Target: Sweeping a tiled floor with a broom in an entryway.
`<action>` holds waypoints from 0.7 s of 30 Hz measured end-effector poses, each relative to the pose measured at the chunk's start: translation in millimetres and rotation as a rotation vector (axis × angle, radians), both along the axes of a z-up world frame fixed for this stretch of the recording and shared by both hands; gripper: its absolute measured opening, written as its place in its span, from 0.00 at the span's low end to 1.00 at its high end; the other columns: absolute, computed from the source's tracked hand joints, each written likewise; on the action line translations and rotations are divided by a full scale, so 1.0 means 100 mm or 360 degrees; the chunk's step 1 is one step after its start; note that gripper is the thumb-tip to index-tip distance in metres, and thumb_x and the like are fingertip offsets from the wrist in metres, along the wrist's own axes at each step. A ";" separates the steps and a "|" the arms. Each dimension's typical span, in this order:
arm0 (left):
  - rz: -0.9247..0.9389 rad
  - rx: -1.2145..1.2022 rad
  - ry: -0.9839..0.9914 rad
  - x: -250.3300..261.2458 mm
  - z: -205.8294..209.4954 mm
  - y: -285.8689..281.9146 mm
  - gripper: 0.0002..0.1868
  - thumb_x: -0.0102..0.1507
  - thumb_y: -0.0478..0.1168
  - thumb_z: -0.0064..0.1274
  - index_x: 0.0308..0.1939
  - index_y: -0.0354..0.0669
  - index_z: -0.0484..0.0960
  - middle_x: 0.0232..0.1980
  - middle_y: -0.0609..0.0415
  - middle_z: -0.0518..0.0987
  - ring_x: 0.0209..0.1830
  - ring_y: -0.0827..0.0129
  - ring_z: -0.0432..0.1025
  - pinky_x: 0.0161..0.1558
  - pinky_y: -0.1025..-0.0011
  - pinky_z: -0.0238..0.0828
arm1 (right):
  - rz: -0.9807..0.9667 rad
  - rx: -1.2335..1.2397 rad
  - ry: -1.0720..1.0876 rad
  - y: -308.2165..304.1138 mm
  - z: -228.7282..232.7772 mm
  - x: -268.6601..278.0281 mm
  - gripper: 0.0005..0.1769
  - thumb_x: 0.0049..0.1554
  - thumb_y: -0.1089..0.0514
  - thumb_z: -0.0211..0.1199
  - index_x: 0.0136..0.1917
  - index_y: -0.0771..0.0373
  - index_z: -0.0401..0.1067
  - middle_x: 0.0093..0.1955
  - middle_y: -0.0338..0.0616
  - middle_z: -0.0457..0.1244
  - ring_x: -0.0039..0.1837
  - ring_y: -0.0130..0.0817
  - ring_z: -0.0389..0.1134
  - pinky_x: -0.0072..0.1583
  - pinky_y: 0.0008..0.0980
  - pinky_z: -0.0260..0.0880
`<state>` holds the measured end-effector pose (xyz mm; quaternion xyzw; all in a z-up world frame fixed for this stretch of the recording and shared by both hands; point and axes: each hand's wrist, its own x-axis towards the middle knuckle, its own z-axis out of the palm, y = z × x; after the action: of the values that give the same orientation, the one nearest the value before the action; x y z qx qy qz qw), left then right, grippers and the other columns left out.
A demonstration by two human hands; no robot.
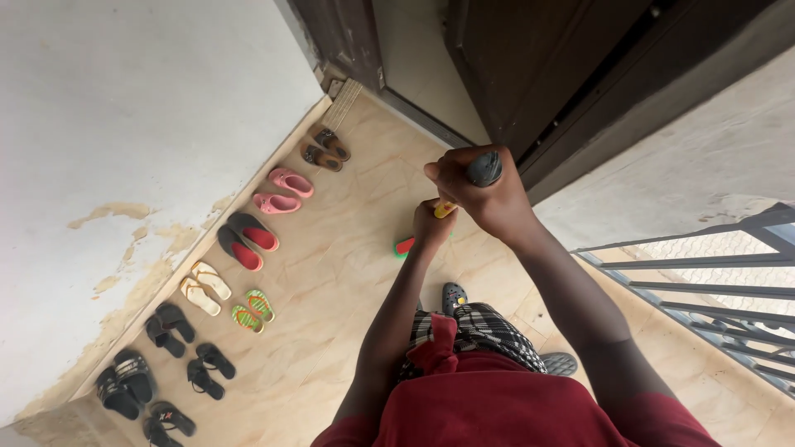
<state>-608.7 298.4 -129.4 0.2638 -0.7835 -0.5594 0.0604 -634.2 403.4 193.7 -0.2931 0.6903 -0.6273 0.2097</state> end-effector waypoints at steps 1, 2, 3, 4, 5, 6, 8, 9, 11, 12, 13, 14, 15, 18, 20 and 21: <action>0.0007 0.0002 -0.0003 0.04 0.04 -0.05 0.13 0.59 0.47 0.60 0.35 0.40 0.84 0.29 0.47 0.84 0.32 0.59 0.82 0.37 0.62 0.74 | 0.0007 0.0002 -0.0003 -0.03 -0.01 0.06 0.14 0.61 0.59 0.66 0.36 0.69 0.74 0.30 0.37 0.65 0.36 0.20 0.65 0.39 0.26 0.64; 0.0082 -0.0119 0.0018 0.07 0.08 -0.10 0.12 0.57 0.47 0.62 0.34 0.41 0.85 0.29 0.47 0.84 0.32 0.59 0.81 0.35 0.62 0.74 | 0.0002 -0.0080 -0.0032 -0.07 -0.01 0.12 0.12 0.61 0.60 0.66 0.38 0.69 0.74 0.32 0.38 0.66 0.38 0.20 0.66 0.40 0.26 0.66; 0.0157 -0.0240 0.0040 0.11 0.12 -0.15 0.12 0.56 0.47 0.63 0.32 0.42 0.86 0.29 0.47 0.84 0.31 0.59 0.80 0.34 0.62 0.74 | -0.0003 -0.0162 -0.0061 -0.10 -0.02 0.19 0.10 0.60 0.61 0.67 0.39 0.69 0.74 0.34 0.38 0.67 0.39 0.21 0.68 0.42 0.26 0.68; 0.0155 -0.0237 0.0034 0.12 0.10 -0.27 0.12 0.56 0.47 0.63 0.32 0.42 0.86 0.29 0.47 0.84 0.31 0.59 0.80 0.34 0.62 0.74 | -0.0004 -0.0159 -0.0066 -0.11 -0.07 0.25 0.10 0.60 0.61 0.67 0.39 0.69 0.74 0.34 0.38 0.67 0.39 0.21 0.68 0.42 0.26 0.68; 0.0221 -0.0131 0.0190 0.12 0.08 -0.39 0.12 0.56 0.47 0.64 0.30 0.41 0.83 0.28 0.48 0.83 0.31 0.59 0.80 0.33 0.62 0.73 | 0.0012 -0.0186 0.0044 -0.12 -0.13 0.32 0.11 0.61 0.63 0.67 0.38 0.69 0.73 0.34 0.39 0.64 0.39 0.22 0.66 0.42 0.27 0.65; 0.0292 -0.0024 0.0344 0.14 0.06 -0.50 0.14 0.56 0.47 0.64 0.27 0.41 0.81 0.27 0.49 0.83 0.30 0.58 0.81 0.32 0.62 0.73 | 0.0033 -0.0211 0.0152 -0.13 -0.19 0.39 0.11 0.61 0.64 0.67 0.38 0.70 0.71 0.33 0.40 0.62 0.38 0.23 0.64 0.42 0.28 0.63; 0.0240 -0.0238 0.0355 0.05 -0.33 -0.85 0.18 0.60 0.48 0.64 0.27 0.39 0.78 0.27 0.48 0.81 0.30 0.56 0.78 0.35 0.60 0.72 | 0.0086 -0.0191 0.0284 -0.25 -0.27 0.49 0.10 0.60 0.65 0.66 0.37 0.70 0.70 0.33 0.41 0.60 0.36 0.23 0.61 0.40 0.29 0.59; 0.0184 -0.0455 0.0371 0.00 -0.53 -1.03 0.22 0.63 0.49 0.64 0.27 0.37 0.75 0.28 0.47 0.78 0.30 0.53 0.75 0.37 0.58 0.70 | 0.0136 -0.0175 0.0424 -0.31 -0.30 0.54 0.10 0.58 0.66 0.65 0.37 0.70 0.69 0.32 0.42 0.58 0.34 0.23 0.58 0.38 0.30 0.56; 0.0281 -0.0459 0.0431 -0.14 -0.81 -1.38 0.21 0.60 0.51 0.66 0.29 0.39 0.76 0.30 0.49 0.79 0.32 0.55 0.75 0.37 0.60 0.71 | 0.0165 -0.0181 0.0424 -0.53 -0.54 0.58 0.09 0.57 0.67 0.64 0.36 0.70 0.68 0.32 0.42 0.58 0.35 0.22 0.57 0.38 0.30 0.56; 0.0371 -0.0458 0.0480 -0.15 -0.98 -1.52 0.21 0.57 0.53 0.68 0.31 0.41 0.77 0.33 0.50 0.80 0.34 0.57 0.76 0.37 0.61 0.72 | 0.0188 -0.0179 0.0414 -0.62 -0.66 0.63 0.09 0.56 0.67 0.63 0.36 0.70 0.67 0.32 0.42 0.58 0.36 0.21 0.57 0.38 0.30 0.56; 0.0385 -0.0453 0.0471 -0.14 -1.11 -1.60 0.21 0.57 0.53 0.68 0.31 0.41 0.77 0.33 0.50 0.80 0.34 0.57 0.76 0.37 0.61 0.72 | 0.0202 -0.0173 0.0406 -0.69 -0.81 0.63 0.09 0.56 0.67 0.63 0.36 0.70 0.67 0.32 0.42 0.58 0.36 0.21 0.57 0.38 0.30 0.56; 0.0321 -0.0578 0.0527 -0.11 -1.24 -1.70 0.22 0.57 0.54 0.68 0.32 0.41 0.76 0.35 0.50 0.80 0.35 0.57 0.75 0.38 0.61 0.72 | 0.0166 -0.0134 0.0358 -0.77 -0.96 0.63 0.12 0.58 0.67 0.64 0.35 0.69 0.64 0.32 0.42 0.55 0.36 0.22 0.54 0.38 0.30 0.55; 0.0255 -0.0703 0.0581 -0.09 -1.37 -1.79 0.23 0.57 0.55 0.69 0.33 0.41 0.76 0.38 0.49 0.79 0.37 0.57 0.74 0.39 0.62 0.72 | 0.0130 -0.0094 0.0310 -0.85 -1.10 0.62 0.16 0.60 0.66 0.64 0.34 0.69 0.61 0.31 0.42 0.52 0.37 0.22 0.51 0.39 0.30 0.54; 0.0205 -0.0414 0.0310 0.13 -1.41 -1.77 0.25 0.57 0.56 0.68 0.29 0.41 0.74 0.36 0.52 0.79 0.35 0.62 0.74 0.39 0.63 0.71 | 0.0160 -0.0084 0.0282 -0.96 -1.02 0.63 0.16 0.60 0.66 0.64 0.35 0.69 0.61 0.30 0.41 0.51 0.37 0.21 0.50 0.39 0.30 0.53; 0.0217 -0.0363 0.0286 0.45 -1.18 -1.74 0.24 0.57 0.55 0.67 0.29 0.41 0.74 0.35 0.52 0.79 0.34 0.63 0.74 0.38 0.63 0.71 | 0.0207 -0.0063 0.0252 -0.94 -0.77 0.71 0.14 0.59 0.65 0.63 0.34 0.68 0.62 0.29 0.40 0.52 0.36 0.21 0.51 0.38 0.30 0.53; 0.0213 -0.0312 0.0268 0.42 -1.03 -1.60 0.23 0.57 0.55 0.67 0.29 0.41 0.75 0.34 0.51 0.79 0.34 0.63 0.75 0.37 0.63 0.71 | 0.0238 -0.0042 0.0227 -0.92 -0.65 0.75 0.13 0.59 0.64 0.63 0.34 0.67 0.64 0.28 0.38 0.53 0.35 0.20 0.51 0.38 0.29 0.53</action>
<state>-566.4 138.7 -232.4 0.2605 -0.8072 -0.4950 0.1886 -559.4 310.9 129.0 -0.3905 0.6715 -0.5964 0.2023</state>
